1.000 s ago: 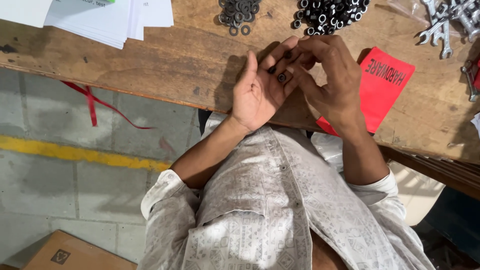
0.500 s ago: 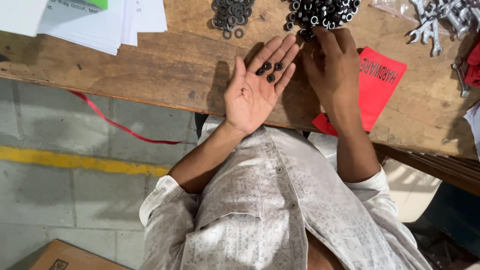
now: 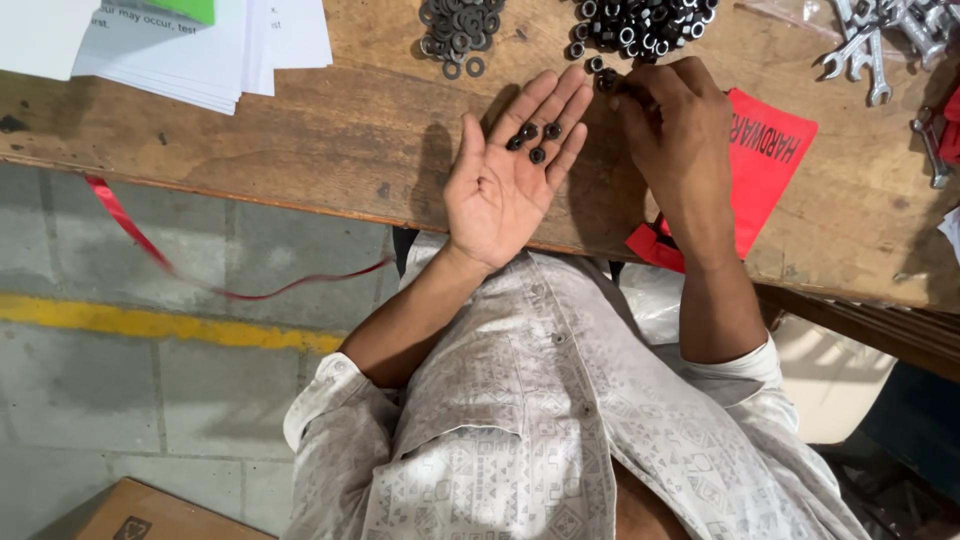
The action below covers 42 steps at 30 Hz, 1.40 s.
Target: Sorting and putting metal washers and small hardware into a small red pouch and clear plastic bags.
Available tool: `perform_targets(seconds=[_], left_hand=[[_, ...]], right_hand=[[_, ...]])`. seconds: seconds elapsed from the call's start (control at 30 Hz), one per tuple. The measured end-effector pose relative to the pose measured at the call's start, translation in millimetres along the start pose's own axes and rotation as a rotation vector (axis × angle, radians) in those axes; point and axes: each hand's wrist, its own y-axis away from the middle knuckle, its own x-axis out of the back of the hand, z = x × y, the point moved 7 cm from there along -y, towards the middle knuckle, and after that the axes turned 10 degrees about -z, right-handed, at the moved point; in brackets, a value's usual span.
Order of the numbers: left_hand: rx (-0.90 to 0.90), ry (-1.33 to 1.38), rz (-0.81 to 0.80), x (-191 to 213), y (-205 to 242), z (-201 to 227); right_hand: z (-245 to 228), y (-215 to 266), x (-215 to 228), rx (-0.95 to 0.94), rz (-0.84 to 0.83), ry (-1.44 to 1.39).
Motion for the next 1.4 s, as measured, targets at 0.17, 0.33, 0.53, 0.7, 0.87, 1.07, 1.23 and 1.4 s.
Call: perform_targets(seconds=[0.17, 0.33, 0.53, 0.7, 0.87, 1.07, 1.23, 1.4], left_hand=[[-0.016, 0.034, 0.011, 0.5, -0.4, -0.1], [0.003, 0.022, 0.010, -1.2, -0.9, 0.0], [-0.019, 0.021, 0.026, -2.8, 1.6, 1.7], [-0.020, 0.019, -0.010, 2.5, 0.8, 0.2], [-0.015, 0.021, -0.010, 3.0, -1.3, -0.2], [0.003, 0.007, 0.014, 0.8, -3.3, -1.3], [-0.017, 0.017, 0.048, -2.4, -3.0, 1.7], [-0.015, 0.039, 0.034, -0.4, -3.2, 1.2]], right_hand=[[-6.3, -2.1, 7.2, -0.003, 0.020, -0.065], [-29.7, -11.9, 7.5, 0.099, 0.040, -0.075], [-37.3, -6.6, -7.8, 0.175, 0.003, 0.224], [26.4, 4.1, -13.1, -0.041, 0.073, -0.387], [71.1, 32.7, -27.6, -0.152, 0.126, -1.584], [30.3, 21.7, -21.9, -0.298, 0.015, -1.883], [17.8, 16.5, -20.4, -0.387, -0.014, -1.829], [68.4, 29.0, -33.7, -0.277, 0.035, -1.337]])
